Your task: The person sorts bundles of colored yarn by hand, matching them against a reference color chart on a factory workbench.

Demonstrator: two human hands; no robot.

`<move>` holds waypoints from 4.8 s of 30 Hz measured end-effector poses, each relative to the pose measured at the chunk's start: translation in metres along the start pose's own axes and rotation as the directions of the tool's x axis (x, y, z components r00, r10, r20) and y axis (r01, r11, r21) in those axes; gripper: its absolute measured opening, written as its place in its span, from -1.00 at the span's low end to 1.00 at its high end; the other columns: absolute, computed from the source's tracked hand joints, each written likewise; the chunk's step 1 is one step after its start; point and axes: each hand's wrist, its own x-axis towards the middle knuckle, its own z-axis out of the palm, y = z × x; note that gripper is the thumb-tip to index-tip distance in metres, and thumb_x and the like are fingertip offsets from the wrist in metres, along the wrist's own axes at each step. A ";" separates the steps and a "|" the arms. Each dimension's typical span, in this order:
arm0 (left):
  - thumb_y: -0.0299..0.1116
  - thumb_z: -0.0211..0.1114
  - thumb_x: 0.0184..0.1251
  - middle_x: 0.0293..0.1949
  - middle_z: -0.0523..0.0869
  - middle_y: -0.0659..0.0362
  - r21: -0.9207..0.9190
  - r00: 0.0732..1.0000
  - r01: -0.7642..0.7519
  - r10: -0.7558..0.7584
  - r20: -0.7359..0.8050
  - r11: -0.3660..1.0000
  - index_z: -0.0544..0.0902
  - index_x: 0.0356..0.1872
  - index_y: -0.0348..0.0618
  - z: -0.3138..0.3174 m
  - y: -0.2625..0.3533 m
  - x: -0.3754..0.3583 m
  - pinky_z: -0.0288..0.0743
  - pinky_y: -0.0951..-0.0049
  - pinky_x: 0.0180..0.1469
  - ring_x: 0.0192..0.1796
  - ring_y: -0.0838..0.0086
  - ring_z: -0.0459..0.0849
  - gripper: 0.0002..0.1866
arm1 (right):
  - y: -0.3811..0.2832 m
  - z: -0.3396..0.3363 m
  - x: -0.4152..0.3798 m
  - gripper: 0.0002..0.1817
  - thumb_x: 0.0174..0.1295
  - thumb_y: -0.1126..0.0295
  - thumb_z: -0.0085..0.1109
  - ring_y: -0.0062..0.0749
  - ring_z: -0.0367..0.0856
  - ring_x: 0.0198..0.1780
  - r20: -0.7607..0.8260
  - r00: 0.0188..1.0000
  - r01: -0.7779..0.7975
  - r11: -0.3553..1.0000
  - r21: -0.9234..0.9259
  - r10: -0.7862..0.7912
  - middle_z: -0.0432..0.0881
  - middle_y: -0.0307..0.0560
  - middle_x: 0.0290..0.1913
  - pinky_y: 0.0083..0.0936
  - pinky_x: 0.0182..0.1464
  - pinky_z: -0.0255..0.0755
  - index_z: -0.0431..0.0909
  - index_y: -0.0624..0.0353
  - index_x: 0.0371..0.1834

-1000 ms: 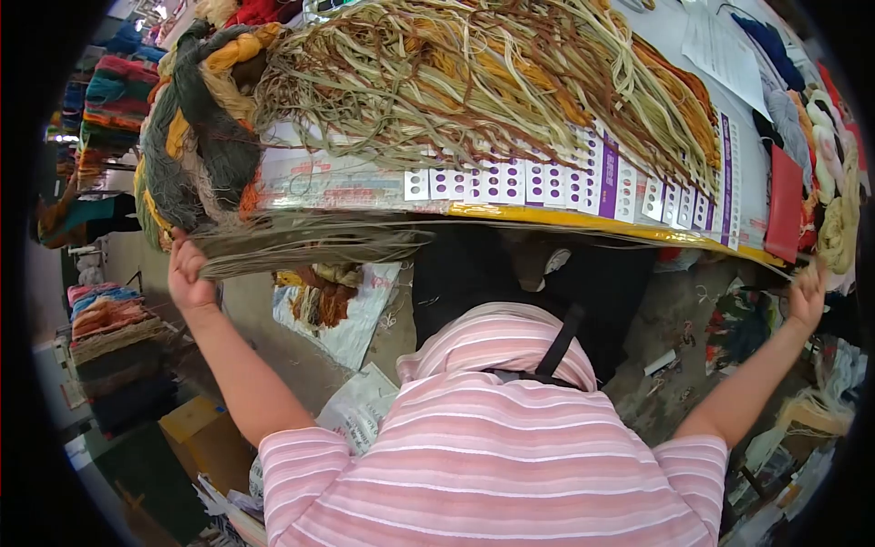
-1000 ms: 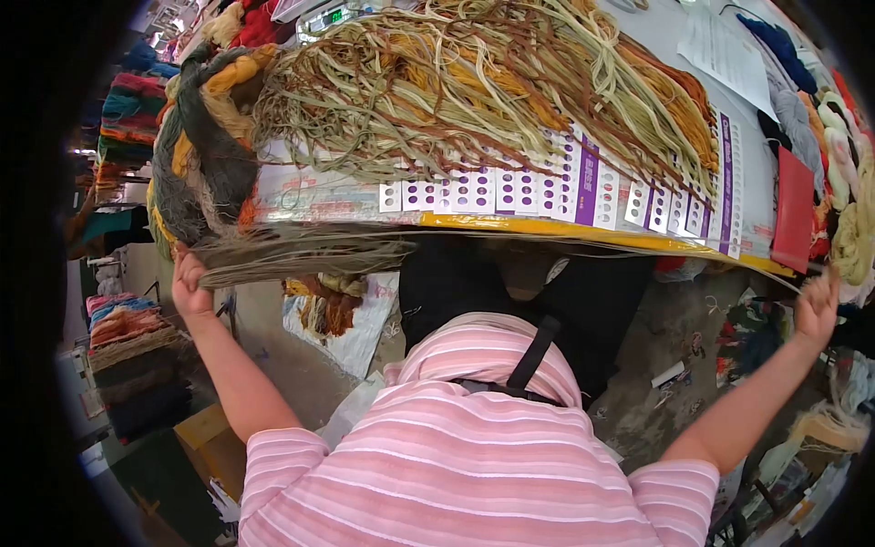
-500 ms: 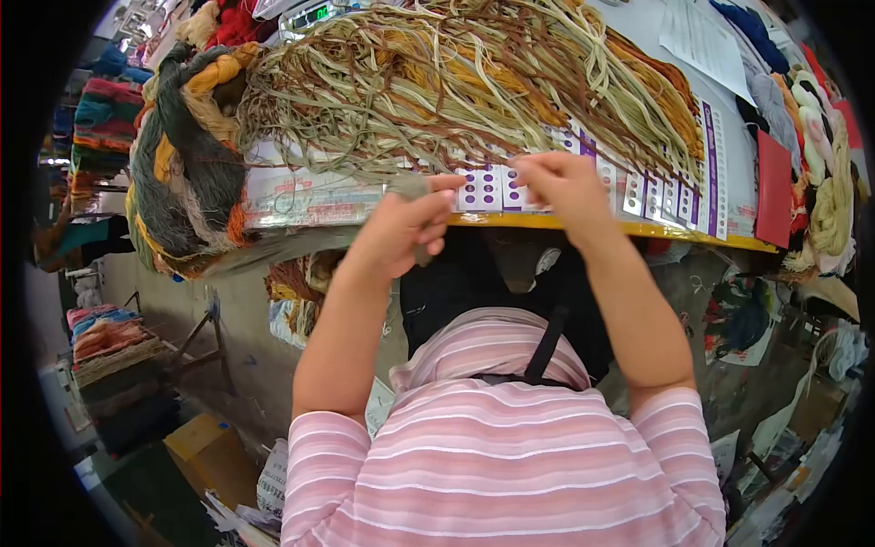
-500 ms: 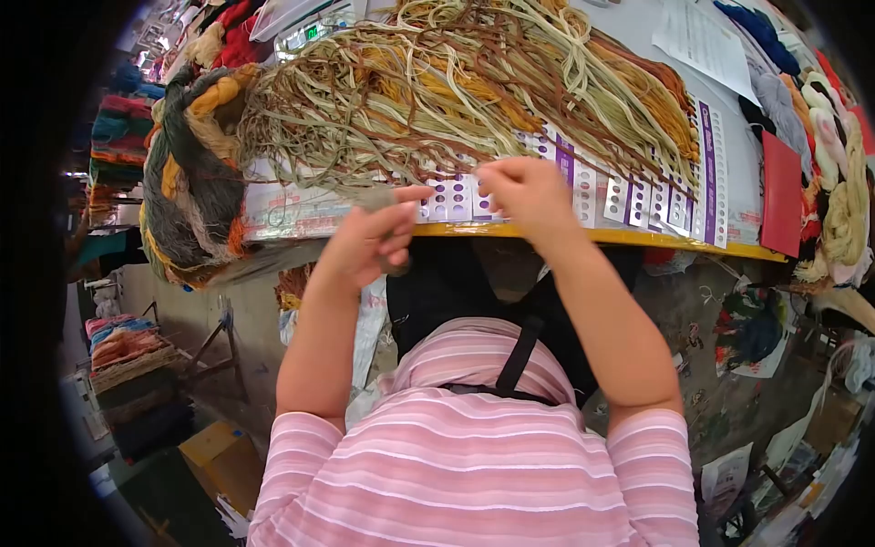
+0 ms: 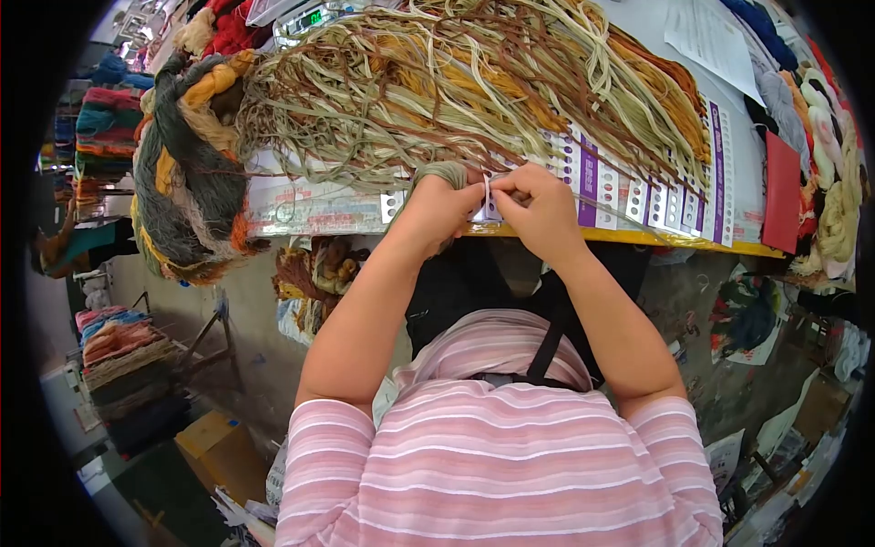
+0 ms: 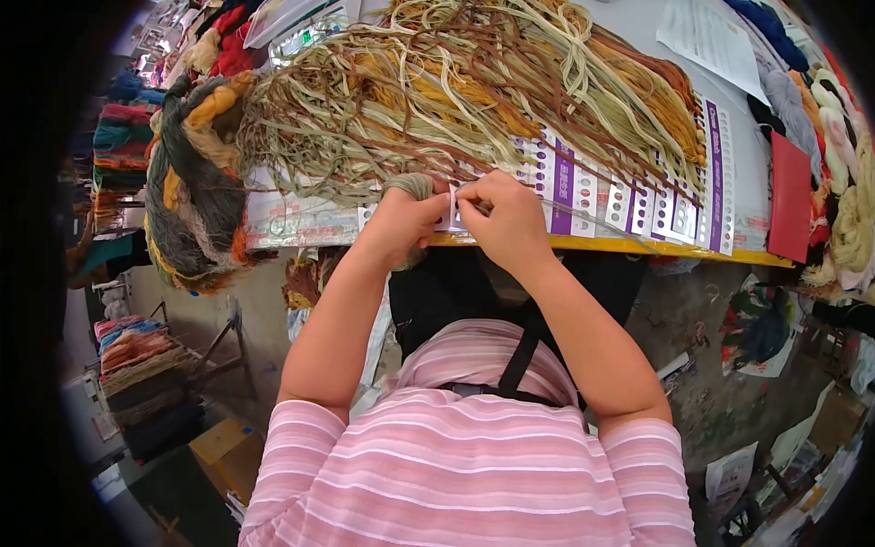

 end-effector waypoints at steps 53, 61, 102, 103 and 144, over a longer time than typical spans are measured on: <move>-0.14 0.08 0.42 0.33 0.41 0.13 -0.209 0.950 -0.313 0.301 -0.084 0.927 0.42 0.25 -0.21 -0.048 0.094 -0.075 0.47 0.24 0.08 0.20 0.27 0.52 -0.51 | -0.050 -0.010 -0.015 -0.69 0.13 0.21 0.28 -0.27 0.53 -0.35 0.101 0.985 0.114 0.969 0.221 -0.139 0.50 -0.06 -0.36 -0.40 -0.27 0.44 0.52 0.18 -0.19; -0.13 -0.05 0.49 0.40 0.27 0.01 -0.506 0.877 -0.077 0.299 0.376 0.859 0.27 0.34 -0.42 0.010 0.049 -0.087 0.13 0.26 0.40 0.40 0.30 0.27 -0.41 | -0.066 -0.017 -0.035 -0.82 0.17 0.36 0.24 -0.46 0.58 -0.32 0.215 0.976 -0.087 0.859 0.504 -0.028 0.61 -0.12 -0.39 -0.48 -0.27 0.44 0.63 0.29 -0.34; -0.41 0.37 0.17 -0.42 0.63 0.24 -0.173 0.913 -0.321 0.352 0.204 0.931 0.48 0.19 -0.34 -0.034 0.031 -0.095 0.48 0.52 -0.15 -0.34 0.57 0.59 -0.46 | -0.089 -0.013 -0.047 -0.90 0.23 0.51 0.16 -0.65 0.56 -0.26 0.442 0.883 -0.414 0.705 0.576 0.156 0.63 -0.21 -0.31 -0.69 -0.18 0.44 0.55 0.33 -0.26; -0.41 0.37 0.16 -0.44 0.61 0.25 -0.155 0.911 -0.335 0.362 0.200 0.929 0.47 0.20 -0.35 -0.033 0.031 -0.095 0.47 0.53 -0.14 -0.36 0.57 0.58 -0.44 | -0.088 -0.013 -0.047 -0.90 0.24 0.51 0.15 -0.66 0.55 -0.26 0.438 0.886 -0.403 0.719 0.567 0.151 0.62 -0.22 -0.32 -0.69 -0.20 0.43 0.54 0.33 -0.26; -0.42 0.13 0.28 -0.60 0.36 0.39 -0.229 0.994 0.086 -0.068 0.082 0.970 0.52 -0.12 -0.24 0.020 0.002 -0.004 0.00 0.65 -0.68 -0.69 0.73 0.15 -0.80 | 0.011 -0.023 0.010 -0.88 0.06 0.47 0.32 -0.65 0.55 -0.53 -0.033 0.988 -0.153 0.986 -0.063 0.151 0.65 -0.17 -0.53 -0.65 -0.46 0.40 0.68 0.32 -0.39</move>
